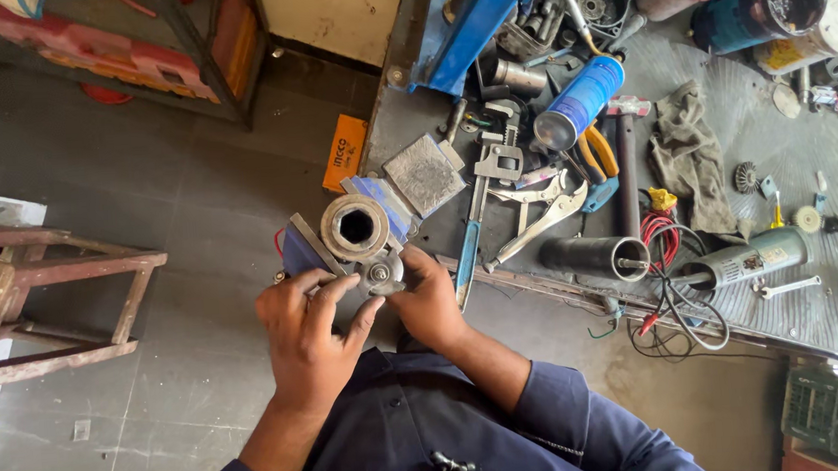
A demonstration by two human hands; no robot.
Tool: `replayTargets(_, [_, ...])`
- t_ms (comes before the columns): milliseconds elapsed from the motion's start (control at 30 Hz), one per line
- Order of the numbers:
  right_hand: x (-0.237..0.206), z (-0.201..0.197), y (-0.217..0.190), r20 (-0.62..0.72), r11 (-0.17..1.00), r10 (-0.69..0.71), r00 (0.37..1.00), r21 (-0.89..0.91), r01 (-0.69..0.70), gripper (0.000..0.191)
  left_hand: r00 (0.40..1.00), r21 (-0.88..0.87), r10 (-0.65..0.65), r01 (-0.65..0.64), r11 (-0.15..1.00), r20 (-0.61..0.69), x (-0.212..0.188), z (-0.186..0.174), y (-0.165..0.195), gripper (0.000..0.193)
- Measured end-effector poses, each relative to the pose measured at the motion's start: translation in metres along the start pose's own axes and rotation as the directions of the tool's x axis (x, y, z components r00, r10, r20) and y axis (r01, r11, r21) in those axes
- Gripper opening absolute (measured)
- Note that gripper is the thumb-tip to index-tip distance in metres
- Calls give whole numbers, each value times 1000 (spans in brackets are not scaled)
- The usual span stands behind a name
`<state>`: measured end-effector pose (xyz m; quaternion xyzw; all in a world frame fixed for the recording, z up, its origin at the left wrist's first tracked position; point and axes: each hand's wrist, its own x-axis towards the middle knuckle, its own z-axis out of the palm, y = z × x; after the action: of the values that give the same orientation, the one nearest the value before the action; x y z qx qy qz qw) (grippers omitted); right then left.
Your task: The person disassembles and reassembles a power tool (angle grinder) at a cluttered workbench. They remove the armature and gear components, wipe parts with a cloth, fit the gear wheel onto the armature shaft, and use a screwdriver while working over the bench and near a bench vise.
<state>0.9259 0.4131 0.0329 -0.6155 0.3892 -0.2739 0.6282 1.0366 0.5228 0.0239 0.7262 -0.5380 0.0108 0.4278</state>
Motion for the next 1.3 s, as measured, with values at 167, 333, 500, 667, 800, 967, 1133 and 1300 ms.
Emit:
replayTargets(167, [0, 5, 1, 21, 996, -24, 999, 81, 23, 31, 999, -43, 37, -37, 998, -1, -1, -3, -6, 43])
replayTargets(333, [3, 9, -3, -25, 996, -82, 996, 27, 83, 37, 999, -62, 36, -36, 997, -10, 3, -7, -7, 32])
replayTargets(500, [5, 1, -2, -14, 942, -128, 992, -315, 117, 38, 1000, -93, 14, -16, 995, -26, 13, -14, 0, 33])
replayTargets(667, [-4, -11, 9, 144, 927, -236, 961, -262, 267, 35, 973, -261, -221, 198, 945, -60, 29, -23, -1, 34])
replayTargets(800, [-30, -24, 8, 162, 951, -131, 978, 298, 78, 39, 890, -434, -455, 403, 806, -18, 39, -20, -11, 35])
replayTargets(967, [-21, -51, -25, 93, 835, -471, 877, -275, 477, 24, 837, -679, -538, 451, 580, 96, 35, -9, -18, 29])
replayTargets(1133, [21, -42, -47, 102, 944, -329, 939, 25, 328, 73, 803, -706, -568, 509, 492, 183, 31, -7, -10, 36])
replayTargets(1300, [34, -26, -59, 210, 883, -451, 868, -39, 468, 81, 805, -773, -551, 487, 405, 218, 35, -20, 10, 29])
